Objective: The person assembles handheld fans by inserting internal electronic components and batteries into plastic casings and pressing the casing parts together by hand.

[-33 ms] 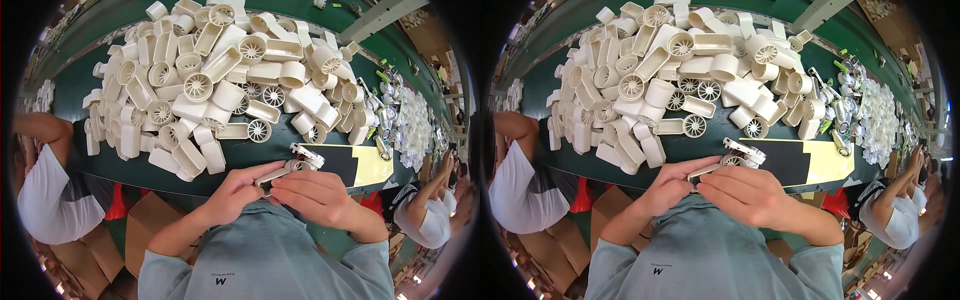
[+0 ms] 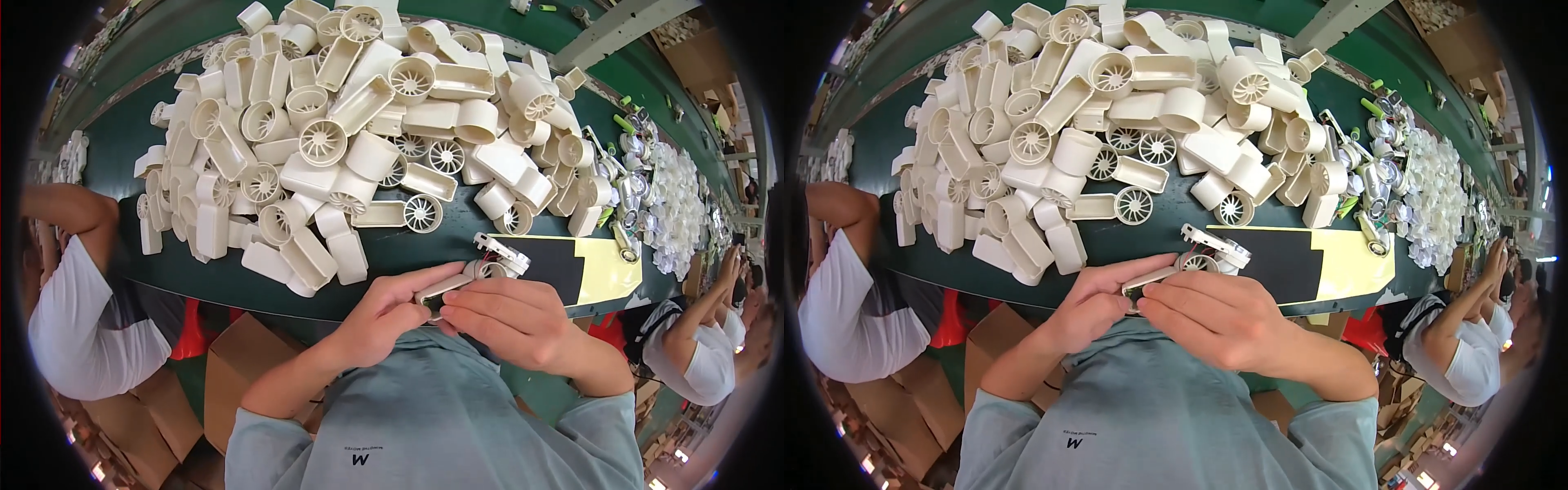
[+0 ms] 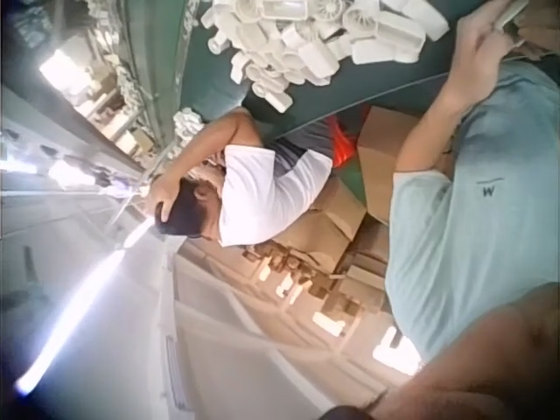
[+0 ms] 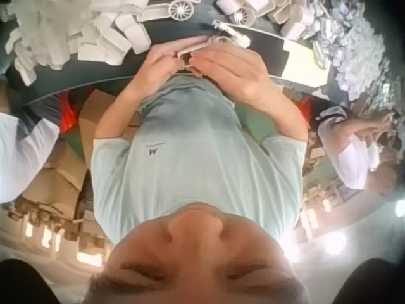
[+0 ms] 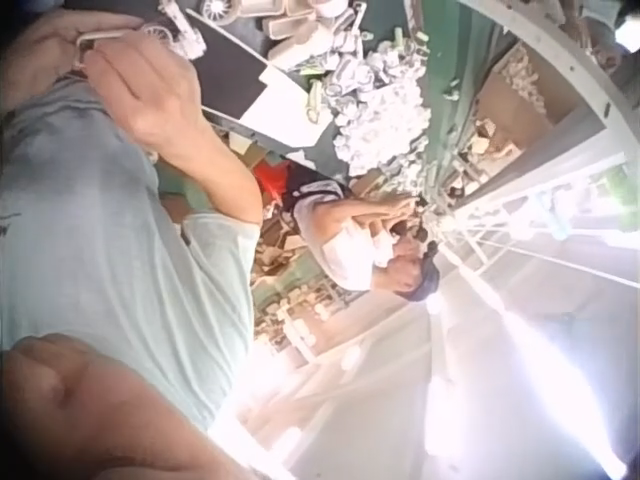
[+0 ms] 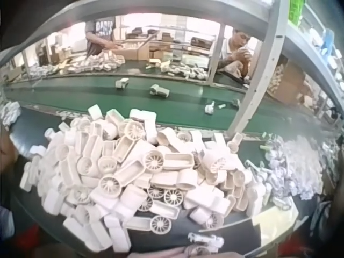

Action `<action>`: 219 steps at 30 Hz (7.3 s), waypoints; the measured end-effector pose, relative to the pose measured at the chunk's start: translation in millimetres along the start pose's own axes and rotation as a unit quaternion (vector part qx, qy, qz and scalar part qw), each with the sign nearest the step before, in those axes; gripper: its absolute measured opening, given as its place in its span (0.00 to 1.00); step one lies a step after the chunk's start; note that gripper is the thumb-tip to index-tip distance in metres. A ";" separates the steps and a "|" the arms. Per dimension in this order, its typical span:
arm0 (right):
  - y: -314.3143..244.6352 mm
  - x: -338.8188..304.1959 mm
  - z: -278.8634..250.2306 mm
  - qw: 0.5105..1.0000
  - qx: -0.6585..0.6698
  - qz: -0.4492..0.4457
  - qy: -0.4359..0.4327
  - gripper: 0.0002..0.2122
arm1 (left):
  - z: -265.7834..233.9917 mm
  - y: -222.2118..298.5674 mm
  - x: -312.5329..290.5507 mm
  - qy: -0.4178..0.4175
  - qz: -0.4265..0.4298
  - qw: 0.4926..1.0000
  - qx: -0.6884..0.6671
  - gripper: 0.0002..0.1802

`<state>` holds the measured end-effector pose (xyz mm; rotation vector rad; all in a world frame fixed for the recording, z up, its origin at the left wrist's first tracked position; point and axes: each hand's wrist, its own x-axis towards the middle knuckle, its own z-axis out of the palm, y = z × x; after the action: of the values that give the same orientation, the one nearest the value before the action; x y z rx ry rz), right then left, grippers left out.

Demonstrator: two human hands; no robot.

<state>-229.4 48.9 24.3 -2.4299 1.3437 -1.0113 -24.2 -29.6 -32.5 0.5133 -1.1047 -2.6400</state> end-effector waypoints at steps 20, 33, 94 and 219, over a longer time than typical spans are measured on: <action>-0.2 -13.2 -32.7 0.977 0.079 0.130 0.147 0.12 | 6.2 25.8 -1.0 0.036 -0.021 0.996 0.078 0.33; -14.5 -52.7 18.8 0.592 0.637 0.490 0.057 0.37 | 34.3 28.7 -16.4 -0.116 -0.023 0.992 -0.047 0.23; -5.4 -30.2 -4.3 0.960 0.203 0.149 0.122 0.13 | 36.6 19.4 -19.0 0.143 0.170 0.926 0.307 0.22; 123.0 216.0 -110.2 0.951 0.194 0.135 0.198 0.23 | -50.1 10.8 -102.8 0.429 0.183 0.753 0.464 0.37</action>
<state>-306.3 -178.2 152.5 -1.7641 1.3762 -1.5670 90.5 -33.8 -34.0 1.3165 -1.7868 -1.0635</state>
